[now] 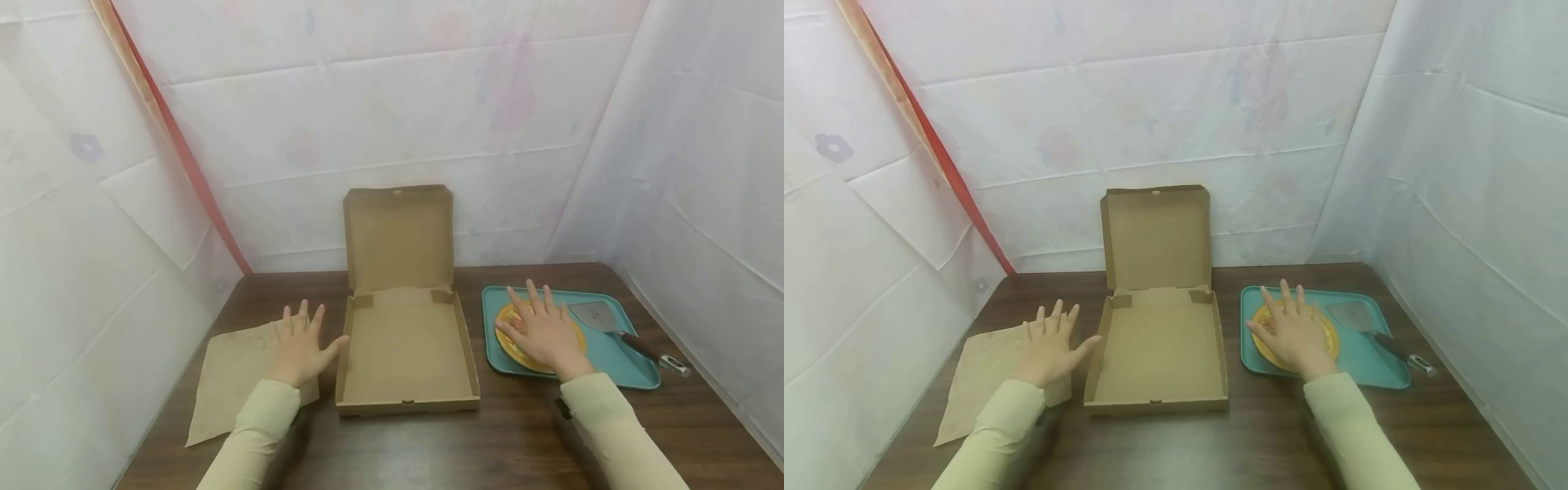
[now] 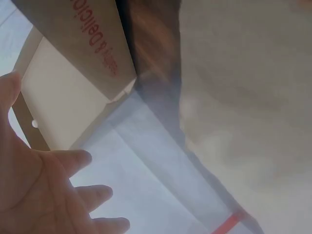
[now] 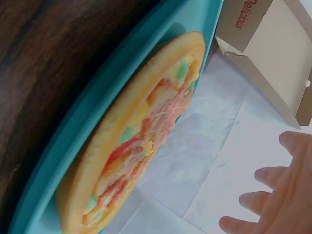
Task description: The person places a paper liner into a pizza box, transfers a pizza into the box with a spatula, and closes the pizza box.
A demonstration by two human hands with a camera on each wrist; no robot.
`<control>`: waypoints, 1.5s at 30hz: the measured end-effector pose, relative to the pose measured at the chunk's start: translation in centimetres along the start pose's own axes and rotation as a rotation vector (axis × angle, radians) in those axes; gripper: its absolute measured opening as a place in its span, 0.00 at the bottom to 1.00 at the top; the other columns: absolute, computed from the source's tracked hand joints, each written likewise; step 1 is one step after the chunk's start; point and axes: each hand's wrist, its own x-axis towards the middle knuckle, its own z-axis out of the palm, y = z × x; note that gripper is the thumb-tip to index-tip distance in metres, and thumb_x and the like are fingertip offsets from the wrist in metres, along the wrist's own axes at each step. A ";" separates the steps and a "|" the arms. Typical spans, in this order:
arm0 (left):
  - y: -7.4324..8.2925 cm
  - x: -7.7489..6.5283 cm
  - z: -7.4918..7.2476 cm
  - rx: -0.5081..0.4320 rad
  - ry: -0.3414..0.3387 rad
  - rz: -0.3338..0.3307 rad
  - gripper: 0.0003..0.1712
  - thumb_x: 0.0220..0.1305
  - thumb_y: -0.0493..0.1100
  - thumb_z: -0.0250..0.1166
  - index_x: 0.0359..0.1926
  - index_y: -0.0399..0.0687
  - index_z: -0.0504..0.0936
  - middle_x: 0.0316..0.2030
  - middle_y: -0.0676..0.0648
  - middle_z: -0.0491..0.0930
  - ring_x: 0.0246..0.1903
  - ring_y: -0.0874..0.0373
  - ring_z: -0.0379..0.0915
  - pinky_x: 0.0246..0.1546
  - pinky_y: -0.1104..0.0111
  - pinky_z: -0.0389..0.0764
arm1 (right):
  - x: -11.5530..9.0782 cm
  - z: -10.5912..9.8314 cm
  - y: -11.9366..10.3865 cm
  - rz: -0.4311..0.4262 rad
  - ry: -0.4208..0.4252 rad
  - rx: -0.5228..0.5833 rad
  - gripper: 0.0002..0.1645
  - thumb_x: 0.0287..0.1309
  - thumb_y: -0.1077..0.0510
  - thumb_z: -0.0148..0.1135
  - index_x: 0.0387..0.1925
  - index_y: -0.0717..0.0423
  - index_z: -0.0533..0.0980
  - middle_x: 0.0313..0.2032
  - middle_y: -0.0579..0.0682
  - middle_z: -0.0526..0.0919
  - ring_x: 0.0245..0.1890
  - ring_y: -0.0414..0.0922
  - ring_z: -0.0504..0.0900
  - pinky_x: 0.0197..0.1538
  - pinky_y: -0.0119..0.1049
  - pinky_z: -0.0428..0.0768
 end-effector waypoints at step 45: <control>-14.9 -4.4 -1.9 -0.257 -0.203 -0.305 0.51 0.71 0.59 0.50 0.67 0.12 0.47 0.63 0.14 0.54 0.62 0.19 0.54 0.61 0.34 0.62 | 0.9 5.3 -6.4 0.077 -0.154 0.728 0.36 0.66 0.59 0.58 0.69 0.71 0.59 0.62 0.70 0.73 0.57 0.62 0.78 0.57 0.53 0.78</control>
